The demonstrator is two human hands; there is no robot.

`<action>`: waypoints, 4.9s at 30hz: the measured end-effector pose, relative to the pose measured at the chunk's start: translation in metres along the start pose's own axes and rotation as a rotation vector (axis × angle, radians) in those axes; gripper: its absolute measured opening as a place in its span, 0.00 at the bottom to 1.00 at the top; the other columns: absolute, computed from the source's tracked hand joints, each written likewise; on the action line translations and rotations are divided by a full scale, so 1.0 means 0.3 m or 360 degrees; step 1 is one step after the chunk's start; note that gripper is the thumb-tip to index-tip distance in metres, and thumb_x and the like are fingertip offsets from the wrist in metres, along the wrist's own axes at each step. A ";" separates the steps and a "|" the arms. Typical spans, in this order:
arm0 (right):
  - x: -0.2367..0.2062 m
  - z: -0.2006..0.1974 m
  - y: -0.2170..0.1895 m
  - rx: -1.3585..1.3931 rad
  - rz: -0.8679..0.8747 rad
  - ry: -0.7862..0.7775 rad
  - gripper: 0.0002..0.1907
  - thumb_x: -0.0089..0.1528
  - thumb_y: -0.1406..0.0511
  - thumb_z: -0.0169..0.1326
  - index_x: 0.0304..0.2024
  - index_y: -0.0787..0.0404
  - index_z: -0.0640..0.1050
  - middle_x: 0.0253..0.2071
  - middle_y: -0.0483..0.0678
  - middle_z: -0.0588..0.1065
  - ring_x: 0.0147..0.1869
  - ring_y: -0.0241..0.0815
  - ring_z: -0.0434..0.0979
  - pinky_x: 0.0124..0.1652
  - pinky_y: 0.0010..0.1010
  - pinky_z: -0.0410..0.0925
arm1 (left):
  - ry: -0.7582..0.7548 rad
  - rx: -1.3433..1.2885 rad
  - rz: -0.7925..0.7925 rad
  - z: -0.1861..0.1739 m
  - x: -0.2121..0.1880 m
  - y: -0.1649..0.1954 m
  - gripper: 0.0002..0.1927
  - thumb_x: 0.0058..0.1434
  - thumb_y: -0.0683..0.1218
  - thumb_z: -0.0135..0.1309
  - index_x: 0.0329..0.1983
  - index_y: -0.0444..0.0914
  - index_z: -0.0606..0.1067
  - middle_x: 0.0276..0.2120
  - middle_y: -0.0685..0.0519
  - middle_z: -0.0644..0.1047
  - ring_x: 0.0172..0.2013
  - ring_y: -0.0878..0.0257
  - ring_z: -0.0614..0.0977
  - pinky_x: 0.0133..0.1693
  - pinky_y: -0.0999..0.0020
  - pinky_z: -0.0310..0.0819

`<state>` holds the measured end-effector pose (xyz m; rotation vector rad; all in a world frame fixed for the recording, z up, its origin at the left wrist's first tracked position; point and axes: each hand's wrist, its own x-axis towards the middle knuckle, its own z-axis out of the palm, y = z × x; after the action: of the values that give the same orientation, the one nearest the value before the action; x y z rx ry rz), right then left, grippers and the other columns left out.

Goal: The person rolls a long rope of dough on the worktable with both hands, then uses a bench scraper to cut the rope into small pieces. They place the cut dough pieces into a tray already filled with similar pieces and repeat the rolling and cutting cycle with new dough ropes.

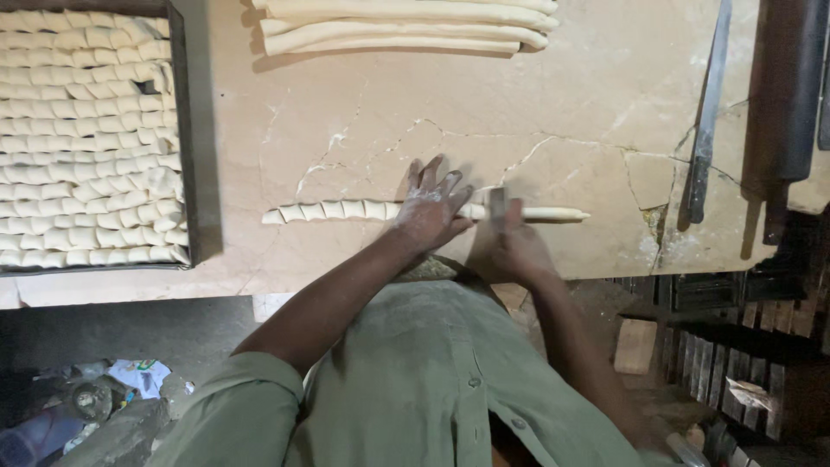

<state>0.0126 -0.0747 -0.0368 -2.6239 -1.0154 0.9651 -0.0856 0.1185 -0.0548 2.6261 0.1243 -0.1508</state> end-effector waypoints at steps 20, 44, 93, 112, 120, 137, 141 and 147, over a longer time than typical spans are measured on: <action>-0.055 -0.111 0.309 0.0443 0.0089 0.0195 0.28 0.64 0.64 0.49 0.61 0.60 0.52 0.39 0.71 0.77 0.45 0.75 0.78 0.43 0.62 0.69 | -0.0248 0.0175 0.0010 0.101 0.203 0.227 0.22 0.67 0.61 0.48 0.56 0.45 0.76 0.71 0.39 0.59 0.74 0.39 0.46 0.69 0.29 0.32; 0.021 -0.347 0.499 0.0178 0.0600 0.0284 0.23 0.67 0.51 0.52 0.52 0.63 0.74 0.51 0.63 0.77 0.55 0.63 0.79 0.54 0.51 0.70 | -0.0079 0.0184 -0.0092 0.086 0.165 0.222 0.34 0.65 0.66 0.45 0.68 0.43 0.67 0.72 0.49 0.60 0.73 0.44 0.51 0.65 0.22 0.31; 0.479 0.355 -1.696 -0.0241 -0.1612 0.0205 0.43 0.64 0.48 0.54 0.71 0.68 0.60 0.75 0.64 0.54 0.79 0.65 0.53 0.71 0.58 0.50 | 0.0155 0.0128 -0.0864 -0.676 -1.172 -1.312 0.36 0.68 0.71 0.29 0.77 0.59 0.50 0.76 0.44 0.47 0.71 0.28 0.35 0.64 0.29 0.22; -0.084 -0.104 -0.029 -0.0100 0.0123 0.0852 0.18 0.65 0.63 0.55 0.57 0.60 0.77 0.55 0.56 0.73 0.62 0.60 0.69 0.60 0.54 0.61 | -0.0178 0.0085 0.0208 0.100 0.026 0.185 0.37 0.68 0.64 0.41 0.76 0.50 0.50 0.76 0.45 0.49 0.75 0.41 0.42 0.65 0.24 0.29; 0.022 -0.082 -0.100 -0.0129 -0.0201 0.0587 0.21 0.61 0.69 0.56 0.57 0.56 0.79 0.51 0.55 0.73 0.60 0.59 0.70 0.60 0.49 0.66 | 0.0115 0.0162 -0.0116 0.104 0.030 0.070 0.29 0.70 0.60 0.43 0.72 0.47 0.63 0.65 0.46 0.67 0.66 0.44 0.64 0.63 0.32 0.52; 0.729 0.369 -1.887 0.0160 -0.1632 0.0251 0.13 0.67 0.69 0.57 0.55 0.58 0.76 0.49 0.53 0.71 0.56 0.54 0.71 0.58 0.49 0.65 | 0.0474 0.0465 -0.0975 -0.803 -1.079 -1.352 0.28 0.75 0.62 0.46 0.70 0.42 0.67 0.62 0.39 0.65 0.66 0.36 0.63 0.62 0.28 0.51; 0.794 0.514 -1.994 0.0066 -0.1818 -0.0049 0.30 0.62 0.64 0.59 0.65 0.68 0.69 0.59 0.60 0.68 0.63 0.59 0.66 0.61 0.51 0.62 | 0.0455 0.0291 -0.1068 -0.750 -1.232 -1.487 0.34 0.73 0.63 0.46 0.76 0.42 0.64 0.71 0.38 0.61 0.73 0.33 0.52 0.65 0.20 0.33; 0.898 0.287 -1.546 0.0261 -0.1679 0.0432 0.22 0.69 0.62 0.60 0.63 0.59 0.71 0.67 0.55 0.66 0.77 0.54 0.62 0.71 0.48 0.64 | 0.0540 0.0159 -0.1244 -0.689 -1.122 -1.497 0.26 0.77 0.58 0.43 0.71 0.42 0.69 0.69 0.42 0.66 0.76 0.40 0.55 0.70 0.23 0.29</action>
<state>-0.1429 0.4447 -0.0713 -1.5932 -1.8031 0.3807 -0.4535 0.5900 -0.0473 2.5285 1.2792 0.0308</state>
